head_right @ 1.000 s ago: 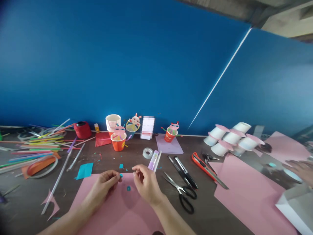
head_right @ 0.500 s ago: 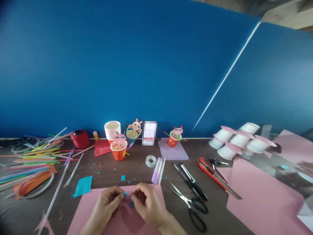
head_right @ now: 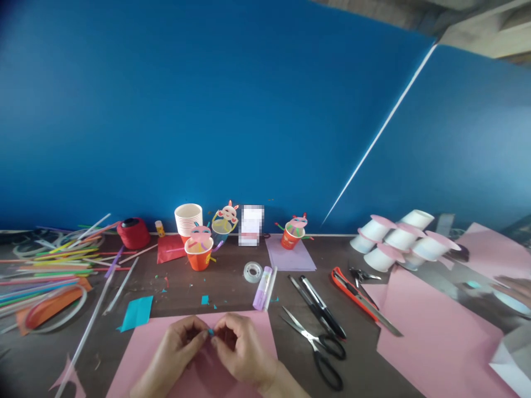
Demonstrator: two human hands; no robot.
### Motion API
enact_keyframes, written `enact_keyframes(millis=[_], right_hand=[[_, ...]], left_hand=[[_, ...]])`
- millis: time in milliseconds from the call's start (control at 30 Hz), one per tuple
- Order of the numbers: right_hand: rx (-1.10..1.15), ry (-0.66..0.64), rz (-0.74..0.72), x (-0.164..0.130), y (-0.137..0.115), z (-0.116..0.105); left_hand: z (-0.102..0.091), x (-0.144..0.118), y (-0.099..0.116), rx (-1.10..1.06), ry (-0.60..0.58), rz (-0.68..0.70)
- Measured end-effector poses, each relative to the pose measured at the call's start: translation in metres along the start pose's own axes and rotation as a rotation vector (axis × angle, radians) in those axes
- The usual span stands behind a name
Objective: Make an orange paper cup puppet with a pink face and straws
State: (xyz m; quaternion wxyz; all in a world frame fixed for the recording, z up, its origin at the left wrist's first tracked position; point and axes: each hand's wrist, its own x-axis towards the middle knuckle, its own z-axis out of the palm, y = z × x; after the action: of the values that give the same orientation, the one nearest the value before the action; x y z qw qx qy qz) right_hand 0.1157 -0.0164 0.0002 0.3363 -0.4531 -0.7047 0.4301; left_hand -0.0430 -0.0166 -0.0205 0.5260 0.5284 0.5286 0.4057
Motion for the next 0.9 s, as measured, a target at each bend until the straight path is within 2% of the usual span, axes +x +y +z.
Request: enact_keyframes(millis=[167, 433, 633, 900], right_hand=[[-0.029, 0.043, -0.049, 0.000, -0.001, 0.004], [0.054, 0.023, -0.024, 0.003, 0.006, 0.005], [0.066, 0.030, -0.049, 0.007, 0.007, 0.006], [0.081, -0.003, -0.004, 0.008, 0.007, 0.004]], left_hand=[[-0.001, -0.001, 0.000, 0.021, -0.002, 0.000], [-0.003, -0.005, 0.011, 0.002, -0.038, -0.071], [-0.003, -0.004, 0.009, -0.010, -0.028, -0.096], [-0.001, -0.002, 0.006, 0.022, -0.037, -0.081]])
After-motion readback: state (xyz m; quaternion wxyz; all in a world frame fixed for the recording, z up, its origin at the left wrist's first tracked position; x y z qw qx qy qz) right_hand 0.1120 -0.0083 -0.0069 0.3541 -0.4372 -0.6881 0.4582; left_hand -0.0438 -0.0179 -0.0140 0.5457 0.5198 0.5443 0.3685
